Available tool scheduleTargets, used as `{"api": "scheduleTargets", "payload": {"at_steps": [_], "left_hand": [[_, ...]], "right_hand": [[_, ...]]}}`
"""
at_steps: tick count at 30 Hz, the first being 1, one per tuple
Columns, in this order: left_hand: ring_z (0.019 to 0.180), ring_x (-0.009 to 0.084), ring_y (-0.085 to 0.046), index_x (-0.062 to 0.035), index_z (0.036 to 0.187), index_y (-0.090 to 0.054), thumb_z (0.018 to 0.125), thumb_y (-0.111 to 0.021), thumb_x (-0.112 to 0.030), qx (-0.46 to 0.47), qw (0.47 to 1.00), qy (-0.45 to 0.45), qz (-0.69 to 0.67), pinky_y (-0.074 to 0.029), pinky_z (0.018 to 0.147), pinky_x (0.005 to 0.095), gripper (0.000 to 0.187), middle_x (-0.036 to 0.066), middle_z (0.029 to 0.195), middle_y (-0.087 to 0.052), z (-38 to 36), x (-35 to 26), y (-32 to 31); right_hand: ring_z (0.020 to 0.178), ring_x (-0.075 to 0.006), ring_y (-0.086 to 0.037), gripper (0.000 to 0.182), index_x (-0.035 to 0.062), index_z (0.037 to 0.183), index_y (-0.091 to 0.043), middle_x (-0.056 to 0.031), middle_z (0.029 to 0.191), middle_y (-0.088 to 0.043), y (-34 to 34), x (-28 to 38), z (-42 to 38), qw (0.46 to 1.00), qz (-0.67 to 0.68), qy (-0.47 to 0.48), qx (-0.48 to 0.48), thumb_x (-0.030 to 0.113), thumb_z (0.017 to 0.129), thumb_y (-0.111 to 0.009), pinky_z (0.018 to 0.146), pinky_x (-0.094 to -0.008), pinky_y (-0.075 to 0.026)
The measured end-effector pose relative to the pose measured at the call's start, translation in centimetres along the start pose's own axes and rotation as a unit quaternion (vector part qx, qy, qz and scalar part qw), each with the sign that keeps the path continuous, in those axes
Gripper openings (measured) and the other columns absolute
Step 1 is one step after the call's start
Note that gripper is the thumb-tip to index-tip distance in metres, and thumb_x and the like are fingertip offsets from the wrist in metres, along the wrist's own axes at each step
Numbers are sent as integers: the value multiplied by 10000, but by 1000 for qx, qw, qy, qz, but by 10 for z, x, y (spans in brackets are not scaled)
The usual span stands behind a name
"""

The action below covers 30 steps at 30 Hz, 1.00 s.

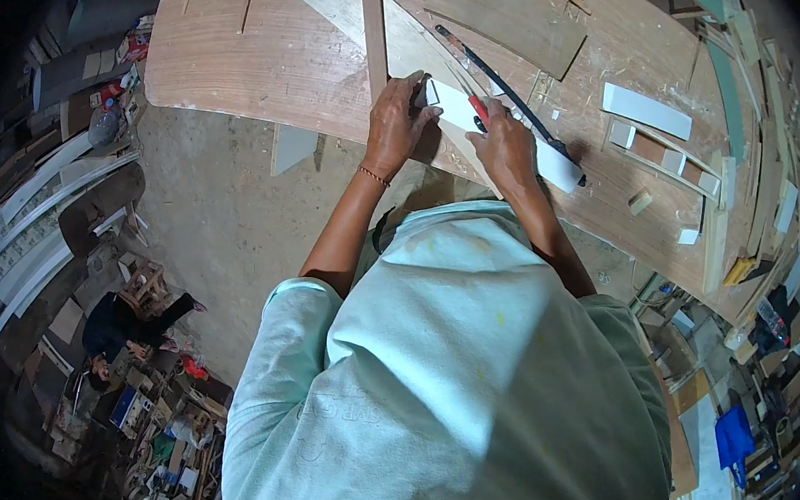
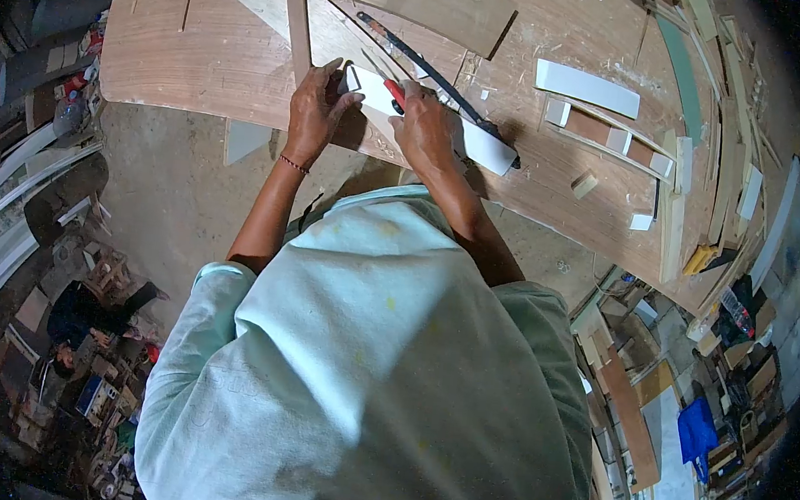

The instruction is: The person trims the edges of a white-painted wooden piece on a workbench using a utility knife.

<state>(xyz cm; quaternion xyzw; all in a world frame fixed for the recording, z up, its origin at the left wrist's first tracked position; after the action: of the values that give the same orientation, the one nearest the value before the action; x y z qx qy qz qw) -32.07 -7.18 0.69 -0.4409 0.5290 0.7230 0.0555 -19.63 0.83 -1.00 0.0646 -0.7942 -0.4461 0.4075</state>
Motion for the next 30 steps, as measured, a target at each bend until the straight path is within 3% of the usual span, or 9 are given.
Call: {"api": "scheduleTargets", "payload": {"at_steps": [3, 7, 9, 15, 17, 21, 28, 30], "left_hand": [[731, 243, -576, -3, 1007, -556, 672, -686, -124, 36, 999, 23, -3, -467, 656, 311, 379, 132, 843, -561, 2, 6, -3], [722, 226, -581, 5, 972, -573, 680, -679, -112, 31, 999, 39, -19, -470, 652, 296, 332, 129, 841, -566, 0, 10, -5], [727, 280, -550, -12, 983, -562, 672, -667, -110, 16, 998, 41, -48, -446, 660, 345, 342, 133, 815, -542, 0, 11, -4], [702, 247, -558, -5, 970, -569, 670, -666, -88, 20, 997, 55, -52, -450, 640, 325, 326, 128, 802, -542, 1, 10, -2], [697, 246, -558, -3, 969, -569, 669, -665, -82, 17, 997, 57, -57, -452, 637, 323, 325, 127, 798, -542, 0, 10, -2], [685, 245, -561, -1, 966, -569, 667, -666, -75, 14, 996, 58, -64, -457, 629, 319, 323, 125, 783, -544, 1, 9, -1], [693, 248, -566, 7, 961, -568, 666, -668, -76, -15, 995, 52, -87, -457, 630, 317, 322, 138, 790, -561, 0, 12, 0], [695, 254, -570, 12, 961, -569, 674, -663, -80, -1, 995, 45, -85, -458, 633, 315, 316, 146, 801, -567, 0, 12, -1]], "right_hand": [[713, -339, -591, 479, 17, 1069, -480, -204, 797, -590, -3, -3, 0, 999, -7, -21, 24, 166, 659, -677, 610, -393, -462], [717, -352, -584, 465, 18, 1056, -481, -210, 832, -583, -2, -3, -1, 1000, 1, -3, -1, 161, 658, -675, 614, -397, -460], [719, -355, -582, 461, 18, 1051, -480, -212, 843, -581, -1, -2, -1, 1000, 5, -5, 3, 158, 657, -674, 615, -398, -459], [737, -349, -594, 464, -28, 1039, -459, -221, 813, -581, 6, 6, -3, 1000, 8, -11, 21, 219, 701, -659, 631, -397, -461], [751, -354, -594, 462, -45, 1064, -432, -232, 820, -576, 6, 9, -6, 997, 27, -57, 45, 259, 763, -606, 644, -403, -463], [780, -393, -573, 395, -33, 1093, -394, -263, 872, -553, -3, 16, -14, 996, 79, -43, 21, 241, 832, -506, 660, -431, -460], [773, -424, -554, 362, -32, 1078, -370, -290, 909, -528, -29, 9, -21, 983, 94, -122, 96, 218, 839, -478, 650, -462, -446], [732, -410, -577, 321, -31, 1022, -367, -271, 775, -572, -29, 12, -19, 992, 73, -84, 56, 224, 849, -459, 632, -464, -453]]}}
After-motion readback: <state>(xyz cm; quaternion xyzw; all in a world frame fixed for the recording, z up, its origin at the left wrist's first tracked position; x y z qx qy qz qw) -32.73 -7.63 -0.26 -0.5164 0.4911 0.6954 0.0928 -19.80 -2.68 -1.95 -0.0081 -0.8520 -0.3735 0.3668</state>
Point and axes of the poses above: each hand's wrist, its own z-axis towards the middle knuckle, its own y-axis out of the back of the hand, x = y × z, the point moved 9 cm from there along z, towards the middle knuckle
